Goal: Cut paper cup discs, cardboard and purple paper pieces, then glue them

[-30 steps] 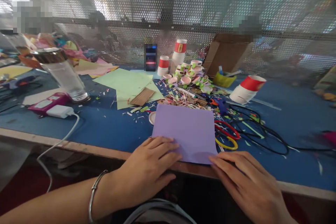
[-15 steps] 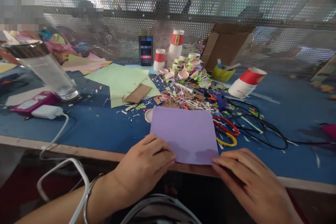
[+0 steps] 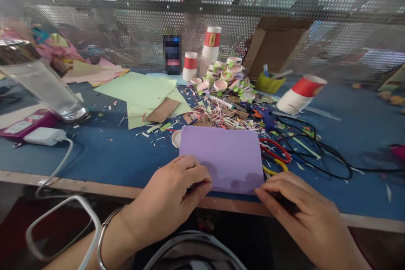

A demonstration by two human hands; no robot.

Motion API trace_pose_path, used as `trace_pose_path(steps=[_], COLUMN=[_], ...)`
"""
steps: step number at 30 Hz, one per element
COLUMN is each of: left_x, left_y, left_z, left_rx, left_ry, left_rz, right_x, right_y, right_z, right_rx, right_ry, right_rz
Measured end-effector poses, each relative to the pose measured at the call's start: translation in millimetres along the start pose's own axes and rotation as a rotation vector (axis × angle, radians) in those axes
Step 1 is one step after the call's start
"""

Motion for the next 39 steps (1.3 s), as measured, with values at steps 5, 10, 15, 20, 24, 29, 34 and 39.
trace_pose_path(steps=[5, 10, 15, 20, 24, 29, 34, 39], left_x=[-11, -24, -26, -23, -23, -23, -25, -25], left_y=[-7, -17, -29, -37, -40, -37, -26, -17], left_z=[-7.9, -16.8, -24.9, -24.7, -29.2, -28.6, -24.5, -20.9], left_rx=[0.057, 0.152, 0.176, 0.144, 0.195, 0.175, 0.202, 0.195], left_ry=[-0.242, -0.413, -0.416, -0.362, -0.412, -0.420, -0.360, -0.266], left_rz=[-0.046, -0.110, -0.140, -0.155, -0.189, -0.228, -0.230, -0.219], right_x=[7, 14, 13, 14, 21, 22, 20, 19], right_y=[-3, -6, -8, -10, -13, -15, -12, -13], right_z=[-2, -5, -8, -9, -11, -13, -14, -16], right_rx=[0.011, 0.020, 0.027, 0.024, 0.028, 0.038, 0.074, 0.096], right_ry=[0.052, 0.063, 0.044, 0.055, 0.064, 0.023, -0.005, -0.024], right_rz=[0.020, 0.050, 0.040, 0.036, 0.059, 0.066, 0.055, 0.038])
Point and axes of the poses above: each hand's wrist, its own y-axis away from the middle knuckle, its own z-axis out of the back of the hand, x = y × z, the point moved 9 cm from there along -y, towards the middle knuckle, and after that the axes turned 3 degrees about -z, right-handed, at the moved point
